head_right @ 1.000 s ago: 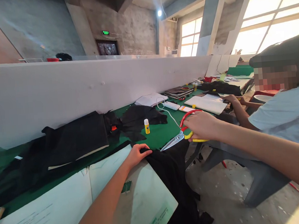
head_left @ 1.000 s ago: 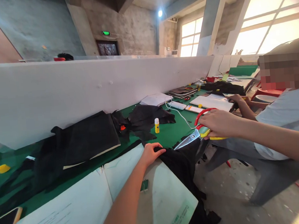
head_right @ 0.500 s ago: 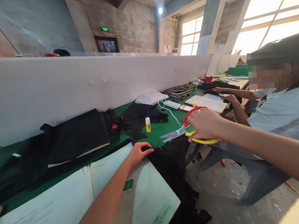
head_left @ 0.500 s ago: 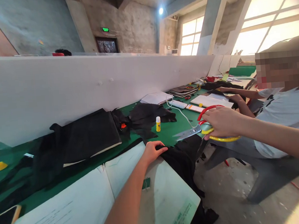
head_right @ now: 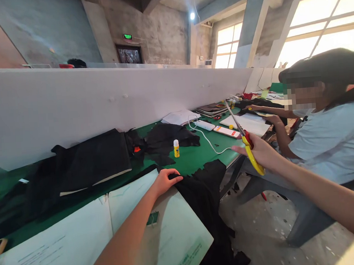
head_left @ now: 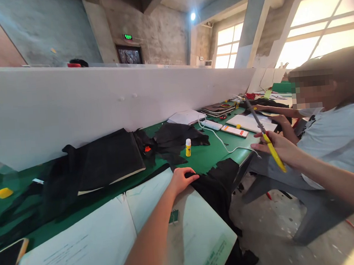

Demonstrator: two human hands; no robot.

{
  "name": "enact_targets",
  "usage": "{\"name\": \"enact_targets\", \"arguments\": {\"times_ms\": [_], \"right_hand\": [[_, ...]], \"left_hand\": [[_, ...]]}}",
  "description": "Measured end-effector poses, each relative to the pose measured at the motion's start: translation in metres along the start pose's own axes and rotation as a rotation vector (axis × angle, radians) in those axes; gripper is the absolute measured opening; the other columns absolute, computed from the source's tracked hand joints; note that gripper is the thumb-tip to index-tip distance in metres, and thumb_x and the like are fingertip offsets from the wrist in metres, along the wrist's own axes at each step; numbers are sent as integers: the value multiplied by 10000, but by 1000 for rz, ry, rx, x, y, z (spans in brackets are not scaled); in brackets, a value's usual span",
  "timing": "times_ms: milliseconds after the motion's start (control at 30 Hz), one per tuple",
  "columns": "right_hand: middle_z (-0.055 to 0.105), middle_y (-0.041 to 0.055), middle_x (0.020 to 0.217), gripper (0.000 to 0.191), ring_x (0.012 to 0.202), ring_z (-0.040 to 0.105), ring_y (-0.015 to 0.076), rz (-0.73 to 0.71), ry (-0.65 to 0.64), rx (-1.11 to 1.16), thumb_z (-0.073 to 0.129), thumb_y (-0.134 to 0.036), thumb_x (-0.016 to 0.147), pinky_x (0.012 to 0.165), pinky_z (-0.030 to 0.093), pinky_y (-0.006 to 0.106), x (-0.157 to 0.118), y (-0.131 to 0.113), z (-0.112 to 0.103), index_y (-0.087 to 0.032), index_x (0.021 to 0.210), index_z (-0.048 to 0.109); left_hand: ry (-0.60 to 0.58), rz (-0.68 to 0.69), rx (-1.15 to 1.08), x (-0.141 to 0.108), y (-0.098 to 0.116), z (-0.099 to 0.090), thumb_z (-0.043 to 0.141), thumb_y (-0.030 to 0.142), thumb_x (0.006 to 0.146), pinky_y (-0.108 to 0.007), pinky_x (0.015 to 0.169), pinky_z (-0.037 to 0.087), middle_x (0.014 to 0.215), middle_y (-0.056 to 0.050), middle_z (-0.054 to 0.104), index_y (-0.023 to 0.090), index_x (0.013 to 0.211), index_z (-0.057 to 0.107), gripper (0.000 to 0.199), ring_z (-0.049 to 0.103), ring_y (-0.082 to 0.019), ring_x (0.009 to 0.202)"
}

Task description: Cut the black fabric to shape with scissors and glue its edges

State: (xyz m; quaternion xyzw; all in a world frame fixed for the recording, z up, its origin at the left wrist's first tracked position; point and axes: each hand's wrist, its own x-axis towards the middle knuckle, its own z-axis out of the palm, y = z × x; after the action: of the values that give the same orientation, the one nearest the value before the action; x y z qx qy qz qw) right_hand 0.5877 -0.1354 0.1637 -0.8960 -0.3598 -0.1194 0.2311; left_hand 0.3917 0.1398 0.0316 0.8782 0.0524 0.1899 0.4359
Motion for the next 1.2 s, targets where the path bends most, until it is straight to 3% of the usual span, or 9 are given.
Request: {"name": "enact_targets", "arguments": {"times_ms": [100, 167, 267, 500, 967, 1200], "right_hand": [[573, 107, 902, 575, 807, 546, 227, -164, -154, -291, 572, -619, 675, 690, 424, 310, -14, -7, -6, -137, 970, 465], [574, 119, 915, 488, 867, 543, 271, -330, -185, -560, 624, -538, 660, 746, 403, 359, -24, -18, -9, -138, 906, 490], [575, 105, 912, 339, 867, 549, 265, -472, -198, -748, 620, -376, 693, 722, 386, 352, -36, -37, -8, -132, 904, 516], [566, 105, 890, 362, 830, 533, 255, -521, -135, -900, 650, -352, 660, 677, 360, 345, -47, -63, 1, -119, 918, 549], [569, 115, 884, 357, 799, 521, 265, -515, -169, -884, 661, -343, 640, 624, 359, 344, -57, -66, 6, -136, 913, 560], [579, 135, 864, 270, 788, 536, 272, -510, -194, -872, 624, -274, 665, 591, 375, 334, -56, -71, 23, -144, 893, 559]], "left_hand": [[-7, -8, -11, 0, 1, 0, 583, 478, 740, -238, 676, 406, 734, 1, 659, 187, 751, 657, 301, 569, -149, 712], [-17, -9, -23, 1, 2, 0, 582, 473, 741, -239, 679, 409, 741, 0, 660, 188, 750, 654, 294, 573, -151, 717], [-23, -16, -36, 1, 2, 0, 582, 479, 740, -245, 693, 414, 753, -5, 660, 189, 750, 653, 299, 579, -158, 731], [-6, -23, -36, 1, 1, 1, 594, 471, 733, -241, 681, 411, 733, -3, 648, 188, 752, 652, 289, 567, -152, 718], [-14, -17, -47, 1, 3, -1, 588, 479, 734, -245, 674, 418, 739, -2, 653, 185, 752, 652, 301, 571, -152, 712], [-19, -9, -64, 1, 4, -1, 588, 463, 739, -248, 687, 420, 763, -9, 660, 183, 759, 654, 288, 578, -159, 740]]}}
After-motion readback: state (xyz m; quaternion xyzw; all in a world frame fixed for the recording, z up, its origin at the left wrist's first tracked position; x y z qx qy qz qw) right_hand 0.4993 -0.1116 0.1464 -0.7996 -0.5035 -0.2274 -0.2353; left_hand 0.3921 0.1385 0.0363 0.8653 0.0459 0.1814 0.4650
